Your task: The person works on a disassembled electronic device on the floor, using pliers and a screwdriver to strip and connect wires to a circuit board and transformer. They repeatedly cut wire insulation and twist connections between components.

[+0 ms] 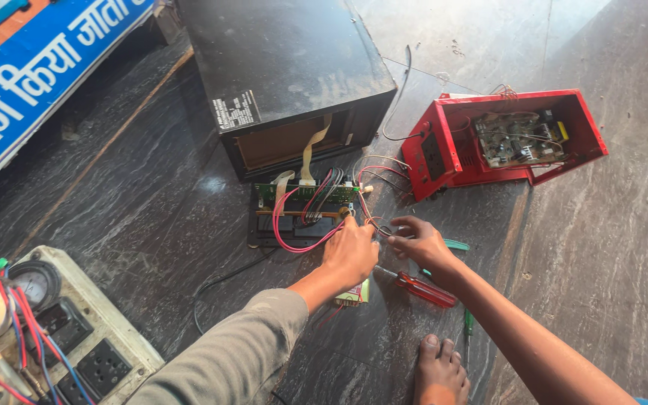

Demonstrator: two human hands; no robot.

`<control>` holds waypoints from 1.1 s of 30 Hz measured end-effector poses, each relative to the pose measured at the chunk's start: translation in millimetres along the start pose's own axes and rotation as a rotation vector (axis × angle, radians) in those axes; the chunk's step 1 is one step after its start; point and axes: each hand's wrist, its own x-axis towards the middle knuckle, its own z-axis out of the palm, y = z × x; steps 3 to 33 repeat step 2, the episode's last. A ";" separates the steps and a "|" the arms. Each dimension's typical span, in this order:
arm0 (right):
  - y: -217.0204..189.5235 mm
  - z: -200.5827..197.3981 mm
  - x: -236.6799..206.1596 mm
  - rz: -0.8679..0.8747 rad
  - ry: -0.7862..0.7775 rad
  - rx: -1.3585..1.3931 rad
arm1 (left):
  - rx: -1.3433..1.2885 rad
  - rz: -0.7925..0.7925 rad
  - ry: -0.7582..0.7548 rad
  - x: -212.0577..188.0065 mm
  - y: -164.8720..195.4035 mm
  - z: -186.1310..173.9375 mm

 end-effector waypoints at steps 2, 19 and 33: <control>16.0 -3.2 5.4 -0.017 -0.043 0.026 | -0.130 0.000 0.025 4.6 -2.9 4.1; 16.0 -3.2 5.4 -0.017 -0.043 0.026 | -0.130 0.000 0.025 4.6 -2.9 4.1; 16.0 -3.2 5.4 -0.017 -0.043 0.026 | -0.130 0.000 0.025 4.6 -2.9 4.1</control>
